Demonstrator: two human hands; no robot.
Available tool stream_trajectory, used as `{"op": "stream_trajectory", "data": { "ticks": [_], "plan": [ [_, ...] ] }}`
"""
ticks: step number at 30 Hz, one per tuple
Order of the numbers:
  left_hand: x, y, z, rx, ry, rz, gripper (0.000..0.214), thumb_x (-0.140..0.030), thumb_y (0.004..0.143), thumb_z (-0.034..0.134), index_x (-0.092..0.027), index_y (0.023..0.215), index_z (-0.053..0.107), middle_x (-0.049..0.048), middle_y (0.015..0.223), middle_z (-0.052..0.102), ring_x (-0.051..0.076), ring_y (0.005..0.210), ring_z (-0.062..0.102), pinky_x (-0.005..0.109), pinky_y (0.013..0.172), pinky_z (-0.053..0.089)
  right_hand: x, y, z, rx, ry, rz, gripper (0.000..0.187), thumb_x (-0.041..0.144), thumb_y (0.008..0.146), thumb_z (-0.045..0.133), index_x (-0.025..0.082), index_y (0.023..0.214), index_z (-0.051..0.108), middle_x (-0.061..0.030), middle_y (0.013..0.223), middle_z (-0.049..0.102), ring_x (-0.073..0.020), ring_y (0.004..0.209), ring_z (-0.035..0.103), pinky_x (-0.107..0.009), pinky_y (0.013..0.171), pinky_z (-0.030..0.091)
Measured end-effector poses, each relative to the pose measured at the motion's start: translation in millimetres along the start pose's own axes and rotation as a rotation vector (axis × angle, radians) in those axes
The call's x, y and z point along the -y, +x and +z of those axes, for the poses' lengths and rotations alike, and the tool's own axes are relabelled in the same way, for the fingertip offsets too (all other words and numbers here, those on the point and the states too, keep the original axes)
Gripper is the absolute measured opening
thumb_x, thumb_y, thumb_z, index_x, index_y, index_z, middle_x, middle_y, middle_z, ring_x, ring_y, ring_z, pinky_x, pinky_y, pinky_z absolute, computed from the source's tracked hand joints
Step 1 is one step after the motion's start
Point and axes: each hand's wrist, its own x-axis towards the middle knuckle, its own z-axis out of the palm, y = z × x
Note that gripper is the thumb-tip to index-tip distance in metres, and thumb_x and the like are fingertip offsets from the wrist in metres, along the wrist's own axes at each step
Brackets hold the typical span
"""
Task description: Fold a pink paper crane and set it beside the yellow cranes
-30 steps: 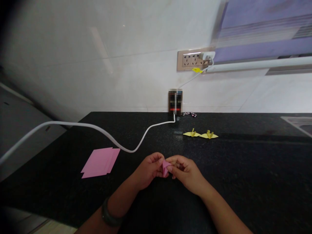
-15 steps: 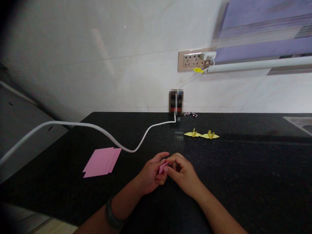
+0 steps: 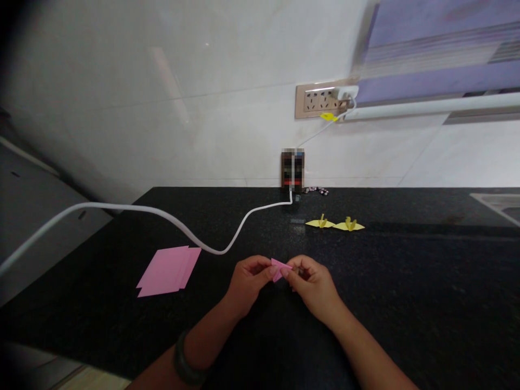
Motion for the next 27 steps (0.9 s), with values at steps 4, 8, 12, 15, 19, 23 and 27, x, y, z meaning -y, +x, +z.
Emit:
{"op": "stream_trajectory", "data": {
  "ticks": [4, 8, 12, 15, 19, 23, 27],
  "plan": [
    [0, 0, 1.5, -0.007, -0.047, -0.01, 0.019, -0.032, 0.066, 0.058, -0.013, 0.07, 0.058, 0.0015, 0.066, 0.058, 0.011, 0.061, 0.051, 0.023, 0.059, 0.04, 2, -1, 0, -0.034, 0.025, 0.018, 0.024, 0.04, 0.071, 0.054, 0.016, 0.07, 0.055, 0.0009, 0.054, 0.051, -0.009, 0.047, 0.045, -0.022, 0.045, 0.039],
    [-1, 0, 4.1, -0.001, -0.08, -0.038, 0.018, -0.03, 0.064, 0.06, -0.013, 0.066, 0.055, -0.0004, 0.06, 0.056, 0.009, 0.055, 0.049, 0.021, 0.055, 0.038, 0, -2, 0, -0.047, -0.001, 0.007, 0.028, 0.039, 0.074, 0.051, 0.015, 0.061, 0.057, -0.0004, 0.051, 0.053, -0.0101, 0.049, 0.048, -0.023, 0.05, 0.04],
    [-3, -1, 4.7, 0.028, -0.124, -0.038, 0.016, -0.028, 0.064, 0.06, -0.013, 0.067, 0.056, -0.0016, 0.056, 0.054, 0.007, 0.052, 0.047, 0.02, 0.053, 0.037, -3, -1, 0, -0.051, 0.084, 0.028, 0.024, 0.038, 0.071, 0.055, 0.015, 0.071, 0.06, -0.0002, 0.055, 0.055, -0.0102, 0.049, 0.048, -0.022, 0.048, 0.039],
    [-4, -1, 5.0, 0.023, -0.158, -0.046, 0.018, -0.029, 0.066, 0.059, -0.013, 0.074, 0.059, 0.0003, 0.062, 0.057, 0.009, 0.056, 0.05, 0.022, 0.057, 0.039, -5, -1, 1, -0.044, 0.119, 0.038, 0.023, 0.037, 0.07, 0.056, 0.015, 0.072, 0.06, -0.0008, 0.058, 0.057, -0.0095, 0.047, 0.047, -0.022, 0.047, 0.038],
    [-2, -2, 5.6, -0.03, -0.2, -0.088, 0.021, -0.031, 0.067, 0.057, -0.012, 0.076, 0.06, 0.0026, 0.067, 0.059, 0.011, 0.061, 0.053, 0.025, 0.062, 0.042, -7, -1, 1, -0.039, 0.112, 0.033, 0.02, 0.035, 0.07, 0.058, 0.015, 0.07, 0.059, -0.0015, 0.058, 0.058, -0.0097, 0.048, 0.048, -0.022, 0.048, 0.037],
    [-2, -1, 7.1, -0.043, -0.248, -0.112, 0.02, -0.029, 0.065, 0.06, -0.011, 0.074, 0.059, 0.0019, 0.064, 0.058, 0.011, 0.059, 0.053, 0.026, 0.06, 0.043, -8, -2, 2, -0.016, 0.17, 0.042, 0.02, 0.035, 0.07, 0.058, 0.015, 0.07, 0.059, -0.0005, 0.056, 0.057, -0.0101, 0.049, 0.049, -0.022, 0.049, 0.038],
    [-4, -2, 9.3, -0.02, -0.276, -0.108, 0.02, -0.028, 0.064, 0.061, -0.011, 0.074, 0.058, 0.0021, 0.066, 0.058, 0.01, 0.058, 0.052, 0.024, 0.058, 0.043, -8, -2, 4, 0.004, 0.224, 0.052, 0.02, 0.033, 0.071, 0.056, 0.014, 0.075, 0.059, -0.0018, 0.059, 0.058, -0.0097, 0.049, 0.048, -0.022, 0.048, 0.038]
  ]
}}
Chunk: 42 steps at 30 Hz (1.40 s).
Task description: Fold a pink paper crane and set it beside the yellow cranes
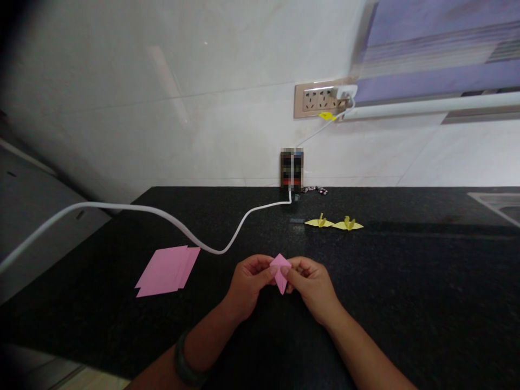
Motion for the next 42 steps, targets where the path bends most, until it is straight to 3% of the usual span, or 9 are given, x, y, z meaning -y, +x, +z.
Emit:
{"op": "stream_trajectory", "data": {
  "ticks": [31, 37, 42],
  "plan": [
    [-4.2, -2.2, 3.4, -0.005, 0.024, 0.074, 0.007, -0.016, 0.065, 0.058, -0.012, 0.071, 0.057, -0.001, 0.062, 0.057, 0.007, 0.055, 0.049, 0.019, 0.055, 0.039, -3.7, -0.9, 1.7, 0.029, 0.094, -0.02, 0.012, 0.024, 0.073, 0.056, 0.015, 0.082, 0.058, 0.0009, 0.055, 0.057, -0.0086, 0.049, 0.05, -0.021, 0.048, 0.039],
    [-1.1, -0.7, 1.4, -0.036, 0.014, 0.069, 0.003, -0.012, 0.063, 0.059, -0.013, 0.063, 0.056, -0.0024, 0.058, 0.055, 0.006, 0.054, 0.048, 0.018, 0.054, 0.038, -4.5, 0.0, 2.6, -0.017, 0.068, -0.058, 0.005, 0.02, 0.07, 0.059, 0.016, 0.074, 0.059, 0.0027, 0.054, 0.056, -0.0073, 0.046, 0.049, -0.019, 0.045, 0.039],
    [-1.4, 0.0, 0.3, 0.01, 0.0, 0.052, 0.005, -0.014, 0.062, 0.06, -0.013, 0.066, 0.058, -0.0006, 0.061, 0.057, 0.007, 0.057, 0.051, 0.02, 0.058, 0.04, -6.7, 0.7, -0.7, -0.023, 0.047, -0.103, 0.003, 0.017, 0.07, 0.058, 0.018, 0.072, 0.06, 0.0026, 0.056, 0.057, -0.008, 0.047, 0.05, -0.02, 0.047, 0.04]
  ]
}}
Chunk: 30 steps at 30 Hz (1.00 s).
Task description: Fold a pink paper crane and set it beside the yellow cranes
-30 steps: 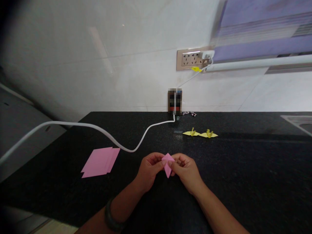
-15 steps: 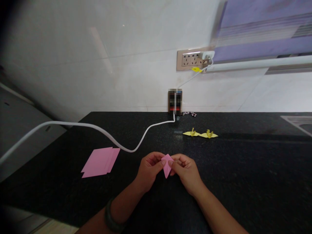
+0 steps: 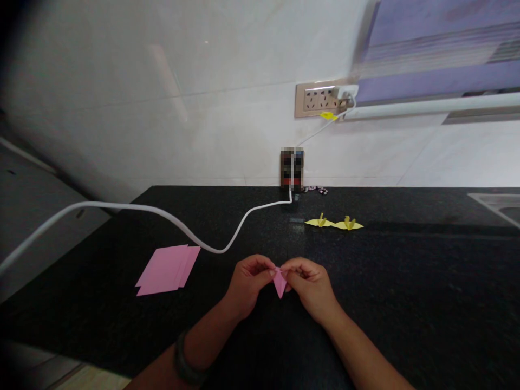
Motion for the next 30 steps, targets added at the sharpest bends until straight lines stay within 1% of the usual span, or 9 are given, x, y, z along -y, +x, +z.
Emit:
{"op": "stream_trajectory", "data": {
  "ticks": [3, 5, 9, 11, 15, 17, 20, 25, 30],
  "plan": [
    [-1, 0, -1.4, 0.051, -0.047, -0.086, 0.013, -0.022, 0.066, 0.058, -0.013, 0.076, 0.059, 0.002, 0.067, 0.059, 0.01, 0.06, 0.054, 0.024, 0.061, 0.042, 2, 1, -5, 0.004, -0.086, -0.043, 0.005, 0.017, 0.071, 0.056, 0.018, 0.073, 0.06, 0.0014, 0.062, 0.058, -0.009, 0.052, 0.051, -0.021, 0.049, 0.041],
    [-1, 1, -2.7, 0.078, -0.009, -0.131, 0.019, -0.029, 0.069, 0.055, -0.011, 0.075, 0.059, 0.004, 0.067, 0.06, 0.011, 0.06, 0.054, 0.025, 0.06, 0.042, 6, 1, -8, 0.02, -0.186, -0.108, 0.007, 0.016, 0.071, 0.055, 0.019, 0.073, 0.061, 0.0001, 0.065, 0.058, -0.0105, 0.057, 0.053, -0.022, 0.053, 0.041],
    [-1, 0, -4.7, 0.068, 0.128, -0.105, 0.023, -0.031, 0.066, 0.059, -0.009, 0.073, 0.061, 0.0045, 0.064, 0.06, 0.01, 0.057, 0.052, 0.022, 0.058, 0.041, 13, 0, -10, 0.108, -0.331, -0.223, 0.011, 0.017, 0.074, 0.051, 0.019, 0.075, 0.062, -0.0017, 0.068, 0.058, -0.0128, 0.063, 0.054, -0.025, 0.059, 0.042],
    [-1, 1, -5.5, 0.055, 0.143, -0.087, 0.023, -0.031, 0.065, 0.059, -0.01, 0.074, 0.061, 0.0042, 0.065, 0.06, 0.01, 0.058, 0.052, 0.023, 0.058, 0.041, 16, -1, -8, 0.104, -0.334, -0.211, 0.012, 0.019, 0.075, 0.05, 0.02, 0.081, 0.061, -0.0021, 0.07, 0.058, -0.0133, 0.065, 0.054, -0.025, 0.06, 0.042],
    [1, 1, -7.2, 0.037, 0.184, -0.016, 0.02, -0.031, 0.066, 0.059, -0.012, 0.074, 0.061, 0.0035, 0.066, 0.061, 0.011, 0.06, 0.053, 0.023, 0.059, 0.042, 16, -2, -4, 0.035, -0.262, -0.086, 0.024, 0.027, 0.073, 0.054, 0.02, 0.096, 0.054, -0.0018, 0.071, 0.058, -0.0132, 0.063, 0.054, -0.024, 0.057, 0.044],
    [1, 1, -7.5, 0.032, 0.222, 0.024, 0.019, -0.03, 0.066, 0.059, -0.013, 0.074, 0.062, 0.0039, 0.069, 0.062, 0.012, 0.064, 0.055, 0.024, 0.061, 0.042, 15, 0, -2, 0.037, -0.259, -0.058, 0.021, 0.03, 0.071, 0.056, 0.019, 0.089, 0.056, -0.0019, 0.068, 0.058, -0.0129, 0.06, 0.053, -0.024, 0.054, 0.043],
    [1, 0, -6.6, 0.033, 0.257, 0.072, 0.019, -0.029, 0.066, 0.059, -0.015, 0.077, 0.062, 0.005, 0.076, 0.063, 0.014, 0.071, 0.056, 0.026, 0.067, 0.043, 15, 2, -2, 0.055, -0.282, -0.074, 0.016, 0.032, 0.071, 0.056, 0.018, 0.078, 0.059, -0.0028, 0.069, 0.057, -0.0125, 0.06, 0.051, -0.024, 0.052, 0.042],
    [1, -2, -5.2, 0.054, 0.307, 0.112, 0.02, -0.029, 0.065, 0.06, -0.015, 0.079, 0.062, 0.0064, 0.081, 0.063, 0.016, 0.075, 0.057, 0.027, 0.07, 0.044, 16, 1, -2, 0.069, -0.295, -0.089, 0.014, 0.03, 0.071, 0.057, 0.018, 0.079, 0.06, -0.0027, 0.072, 0.057, -0.0117, 0.06, 0.05, -0.023, 0.051, 0.041],
    [0, -2, -7.0, 0.037, 0.373, 0.162, 0.017, -0.029, 0.067, 0.058, -0.015, 0.074, 0.063, 0.0047, 0.072, 0.062, 0.014, 0.069, 0.056, 0.026, 0.066, 0.044, 18, 0, -2, 0.123, -0.254, -0.061, 0.014, 0.03, 0.073, 0.054, 0.018, 0.078, 0.059, -0.0026, 0.071, 0.057, -0.0117, 0.059, 0.051, -0.023, 0.051, 0.042]
  ]
}}
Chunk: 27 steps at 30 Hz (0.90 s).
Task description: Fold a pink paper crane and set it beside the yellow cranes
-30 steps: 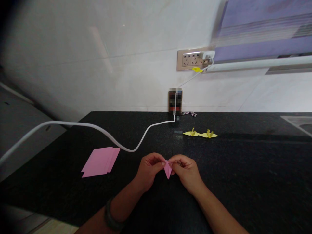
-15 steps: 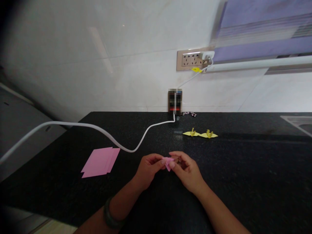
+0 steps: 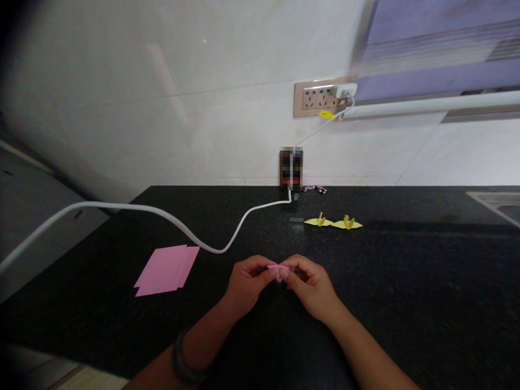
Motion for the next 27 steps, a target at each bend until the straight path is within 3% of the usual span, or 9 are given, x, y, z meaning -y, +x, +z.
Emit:
{"op": "stream_trajectory", "data": {
  "ticks": [16, 27],
  "plan": [
    [-1.8, -0.8, 0.7, 0.016, -0.086, -0.082, 0.019, -0.03, 0.066, 0.058, -0.014, 0.074, 0.061, 0.0042, 0.068, 0.062, 0.013, 0.063, 0.055, 0.025, 0.062, 0.044, -0.5, -0.2, 0.4, 0.015, 0.022, -0.025, 0.015, 0.031, 0.074, 0.053, 0.016, 0.074, 0.058, -0.0034, 0.069, 0.057, -0.0108, 0.056, 0.049, -0.024, 0.051, 0.043],
    [-3.2, -2.9, 2.1, -0.045, 0.001, -0.024, 0.017, -0.03, 0.07, 0.053, -0.015, 0.064, 0.06, 0.0023, 0.06, 0.059, 0.012, 0.058, 0.053, 0.023, 0.057, 0.042, 3.9, -2.0, 4.9, -0.017, -0.093, -0.07, 0.013, 0.029, 0.074, 0.053, 0.018, 0.07, 0.061, -0.0032, 0.068, 0.06, -0.0139, 0.063, 0.053, -0.027, 0.06, 0.043]
  ]
}}
